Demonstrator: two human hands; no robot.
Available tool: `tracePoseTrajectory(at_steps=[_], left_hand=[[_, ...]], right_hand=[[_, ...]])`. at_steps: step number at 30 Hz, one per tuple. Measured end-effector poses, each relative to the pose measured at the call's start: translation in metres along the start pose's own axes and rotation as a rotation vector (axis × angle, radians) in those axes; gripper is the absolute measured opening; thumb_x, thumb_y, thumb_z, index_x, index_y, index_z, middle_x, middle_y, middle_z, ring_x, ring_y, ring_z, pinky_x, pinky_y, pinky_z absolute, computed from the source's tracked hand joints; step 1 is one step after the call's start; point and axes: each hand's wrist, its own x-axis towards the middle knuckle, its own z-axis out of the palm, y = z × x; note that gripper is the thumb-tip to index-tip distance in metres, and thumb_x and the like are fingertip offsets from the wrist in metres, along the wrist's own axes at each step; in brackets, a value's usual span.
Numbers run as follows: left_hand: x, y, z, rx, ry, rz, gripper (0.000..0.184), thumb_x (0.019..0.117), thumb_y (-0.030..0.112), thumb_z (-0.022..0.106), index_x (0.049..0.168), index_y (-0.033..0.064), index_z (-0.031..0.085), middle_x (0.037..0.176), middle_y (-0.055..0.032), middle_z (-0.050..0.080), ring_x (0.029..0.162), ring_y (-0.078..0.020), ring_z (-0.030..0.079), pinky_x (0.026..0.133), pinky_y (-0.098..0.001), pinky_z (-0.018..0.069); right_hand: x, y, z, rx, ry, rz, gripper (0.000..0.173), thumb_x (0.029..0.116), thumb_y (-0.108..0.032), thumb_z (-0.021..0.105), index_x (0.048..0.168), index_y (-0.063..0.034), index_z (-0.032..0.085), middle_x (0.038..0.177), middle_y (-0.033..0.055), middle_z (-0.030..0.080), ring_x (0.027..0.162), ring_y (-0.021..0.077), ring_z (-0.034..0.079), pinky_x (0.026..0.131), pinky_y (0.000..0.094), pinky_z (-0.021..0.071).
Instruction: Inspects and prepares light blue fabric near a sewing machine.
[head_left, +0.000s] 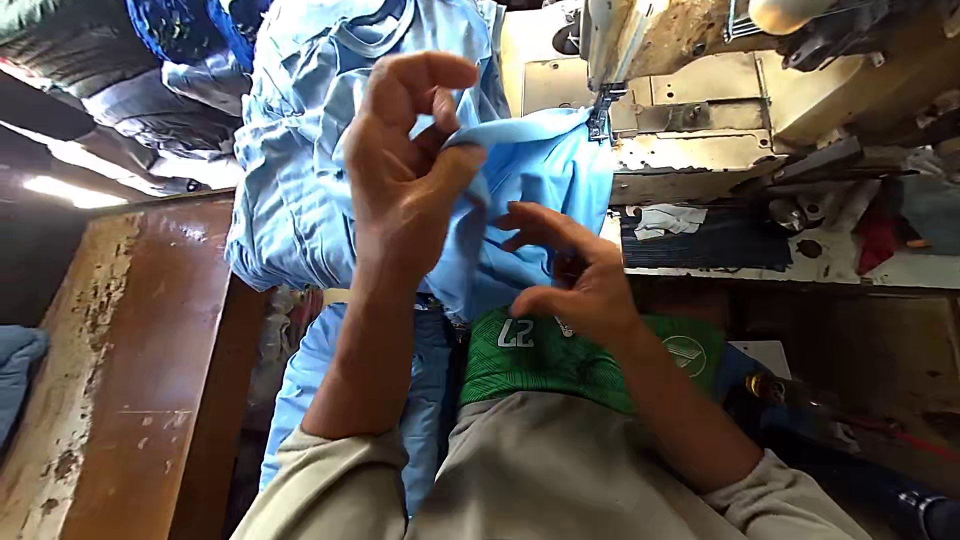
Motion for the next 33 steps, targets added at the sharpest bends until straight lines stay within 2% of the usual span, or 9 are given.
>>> tracePoseTrajectory(at_steps=[4, 7, 10, 13, 17, 20, 25, 29, 33], left_hand=[[0.018, 0.007, 0.033, -0.139, 0.039, 0.073, 0.034, 0.0927, -0.009, 0.061, 0.126, -0.0086, 0.053, 0.108, -0.0110, 0.060, 0.087, -0.0204, 0.068, 0.071, -0.0392, 0.0655], [0.027, 0.014, 0.028, -0.155, 0.097, 0.109, 0.020, 0.0940, -0.008, 0.061, 0.113, -0.0076, 0.055, 0.104, -0.0128, 0.063, 0.085, -0.0243, 0.071, 0.071, -0.0447, 0.0675], [0.027, 0.029, 0.000, -0.051, 0.137, 0.098, 0.014, 0.0933, -0.007, 0.063, 0.101, 0.0007, 0.054, 0.097, -0.0071, 0.068, 0.080, -0.0203, 0.073, 0.068, -0.0400, 0.0676], [0.018, 0.035, -0.030, 0.049, 0.051, 0.115, 0.017, 0.0919, -0.006, 0.063, 0.107, 0.0014, 0.062, 0.104, -0.0026, 0.070, 0.088, -0.0143, 0.071, 0.075, -0.0320, 0.0638], [0.014, 0.010, -0.070, 0.508, 0.032, 0.083, 0.020, 0.0911, 0.001, 0.065, 0.110, 0.0064, 0.068, 0.111, -0.0027, 0.069, 0.086, -0.0092, 0.068, 0.069, -0.0243, 0.0588], [0.013, -0.019, -0.074, 0.956, -0.151, -0.188, 0.039, 0.0878, 0.008, 0.067, 0.127, 0.0083, 0.067, 0.140, -0.0224, 0.052, 0.109, -0.0332, 0.061, 0.084, -0.0504, 0.0544], [-0.008, -0.056, 0.007, 0.397, -0.642, 0.000, 0.035, 0.0978, 0.026, 0.070, 0.127, 0.0065, 0.070, 0.135, -0.0070, 0.064, 0.127, -0.0164, 0.060, 0.109, -0.0366, 0.0512], [-0.010, -0.071, 0.027, 0.141, -0.825, -0.160, 0.027, 0.0962, 0.013, 0.072, 0.120, 0.0070, 0.059, 0.094, 0.0003, 0.070, 0.086, -0.0093, 0.068, 0.078, -0.0279, 0.0600], [-0.019, -0.076, 0.025, -0.009, -0.805, -0.257, 0.029, 0.0949, 0.009, 0.072, 0.122, 0.0067, 0.061, 0.100, -0.0023, 0.070, 0.084, -0.0124, 0.068, 0.073, -0.0283, 0.0608]], right_hand=[[-0.015, 0.035, 0.051, -0.039, 0.110, 0.129, 0.041, 0.0817, -0.018, 0.088, 0.116, -0.0047, 0.068, 0.095, 0.0021, 0.070, 0.070, 0.0056, 0.060, 0.059, 0.0228, 0.0527], [-0.037, 0.052, 0.045, 0.060, 0.042, 0.211, 0.012, 0.0922, -0.007, 0.075, 0.103, -0.0014, 0.072, 0.086, 0.0040, 0.072, 0.071, 0.0082, 0.065, 0.065, 0.0265, 0.0581], [-0.052, 0.026, 0.002, 0.183, -0.315, 0.134, 0.012, 0.0938, -0.015, 0.075, 0.098, -0.0039, 0.072, 0.084, -0.0020, 0.071, 0.074, -0.0012, 0.063, 0.067, 0.0181, 0.0551], [-0.051, -0.007, -0.038, 0.356, -0.561, -0.078, 0.021, 0.0952, -0.026, 0.075, 0.093, -0.0070, 0.066, 0.083, -0.0041, 0.067, 0.077, -0.0045, 0.062, 0.070, 0.0140, 0.0535], [-0.051, 0.006, -0.058, 0.232, -0.259, 0.220, 0.011, 0.0934, -0.022, 0.075, 0.101, -0.0143, 0.072, 0.083, -0.0092, 0.069, 0.072, -0.0026, 0.063, 0.064, 0.0172, 0.0553], [-0.041, 0.032, -0.052, 0.218, 0.003, 0.487, 0.012, 0.0949, -0.010, 0.069, 0.106, -0.0053, 0.071, 0.078, 0.0044, 0.066, 0.062, 0.0098, 0.060, 0.056, 0.0276, 0.0532], [-0.024, 0.025, -0.054, 0.173, -0.032, 0.398, 0.012, 0.0999, -0.007, 0.064, 0.108, 0.0001, 0.071, 0.081, 0.0076, 0.069, 0.064, 0.0118, 0.063, 0.055, 0.0271, 0.0549], [-0.026, 0.023, -0.063, 0.090, 0.040, 0.386, 0.014, 0.1027, -0.010, 0.062, 0.101, 0.0002, 0.071, 0.076, 0.0070, 0.066, 0.059, 0.0112, 0.059, 0.051, 0.0247, 0.0504], [-0.037, 0.028, -0.076, -0.109, 0.129, 0.390, 0.014, 0.1031, -0.012, 0.061, 0.097, -0.0040, 0.071, 0.079, 0.0047, 0.068, 0.064, 0.0112, 0.062, 0.055, 0.0237, 0.0531]])
